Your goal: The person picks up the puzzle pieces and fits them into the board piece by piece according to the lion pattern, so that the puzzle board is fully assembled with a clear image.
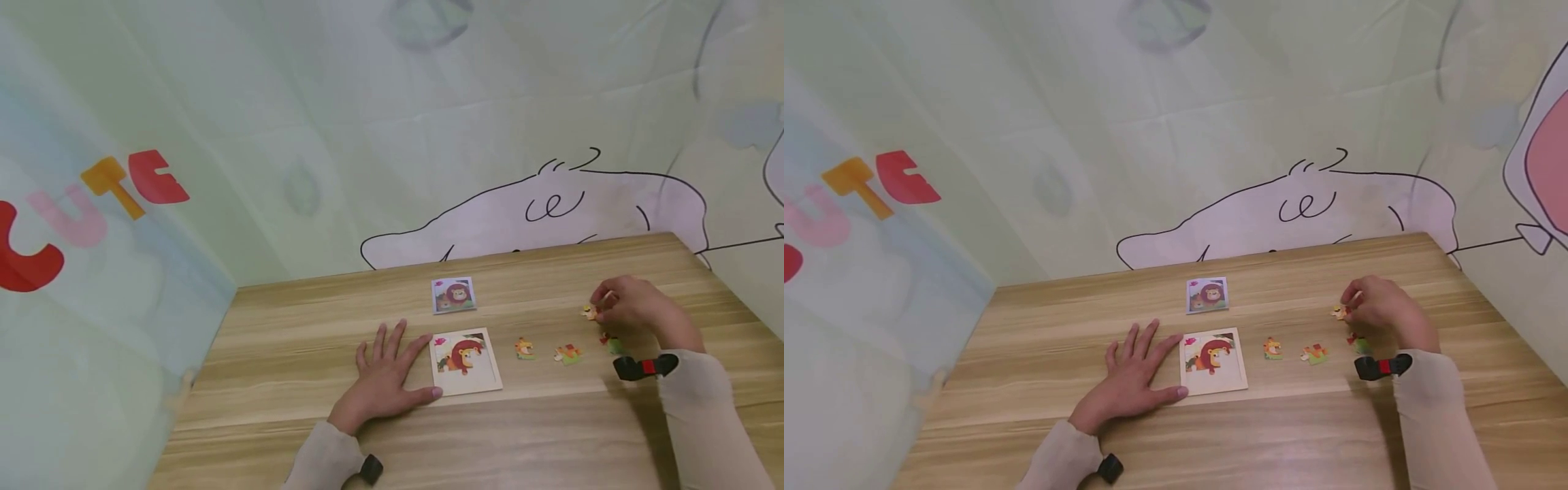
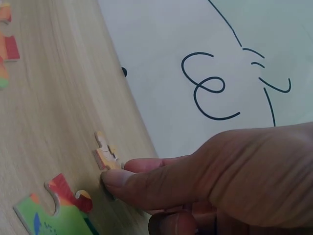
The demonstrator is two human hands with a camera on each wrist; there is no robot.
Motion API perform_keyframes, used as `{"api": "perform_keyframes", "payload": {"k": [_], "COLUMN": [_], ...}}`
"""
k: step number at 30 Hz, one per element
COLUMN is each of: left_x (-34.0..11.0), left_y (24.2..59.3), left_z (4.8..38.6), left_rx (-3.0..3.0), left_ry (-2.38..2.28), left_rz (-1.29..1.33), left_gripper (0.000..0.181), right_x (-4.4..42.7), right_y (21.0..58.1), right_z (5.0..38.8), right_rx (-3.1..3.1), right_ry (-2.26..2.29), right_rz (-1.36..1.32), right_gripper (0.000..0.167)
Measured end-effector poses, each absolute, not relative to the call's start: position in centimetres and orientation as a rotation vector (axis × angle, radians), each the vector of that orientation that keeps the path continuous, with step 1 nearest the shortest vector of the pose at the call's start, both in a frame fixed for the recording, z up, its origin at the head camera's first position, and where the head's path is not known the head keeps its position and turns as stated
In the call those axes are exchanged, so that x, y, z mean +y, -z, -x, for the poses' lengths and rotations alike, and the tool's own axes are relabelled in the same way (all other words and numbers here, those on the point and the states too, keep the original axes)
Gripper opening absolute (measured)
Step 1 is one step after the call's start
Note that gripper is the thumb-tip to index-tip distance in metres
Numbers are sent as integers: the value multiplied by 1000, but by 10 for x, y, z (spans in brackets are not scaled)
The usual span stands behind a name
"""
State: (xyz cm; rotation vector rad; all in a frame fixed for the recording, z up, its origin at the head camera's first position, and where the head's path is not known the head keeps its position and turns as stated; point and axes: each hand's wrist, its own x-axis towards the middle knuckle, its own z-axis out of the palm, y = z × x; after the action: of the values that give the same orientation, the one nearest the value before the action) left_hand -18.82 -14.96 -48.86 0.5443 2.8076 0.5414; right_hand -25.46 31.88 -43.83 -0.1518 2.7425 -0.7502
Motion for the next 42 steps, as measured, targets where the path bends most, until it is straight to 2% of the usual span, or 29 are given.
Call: {"api": "perform_keyframes", "payload": {"k": [19,24,29,38,42], "left_x": [-150,-151,-151,-150,-150], "left_y": [490,490,490,490,489], "left_z": [188,188,188,188,188], "left_rx": [2803,2800,2800,2799,2804], "left_ry": [-532,-540,-543,-537,-535], "left_rz": [-544,-541,-537,-538,-543], "left_gripper": [91,91,91,91,91], "right_x": [309,296,282,247,229], "right_y": [436,424,416,411,412], "right_z": [258,254,250,247,245], "right_rx": [2809,2780,2784,2667,2643], "right_ry": [822,924,987,1029,992], "right_rz": [284,300,450,508,602], "right_gripper": [13,17,20,29,27]}}
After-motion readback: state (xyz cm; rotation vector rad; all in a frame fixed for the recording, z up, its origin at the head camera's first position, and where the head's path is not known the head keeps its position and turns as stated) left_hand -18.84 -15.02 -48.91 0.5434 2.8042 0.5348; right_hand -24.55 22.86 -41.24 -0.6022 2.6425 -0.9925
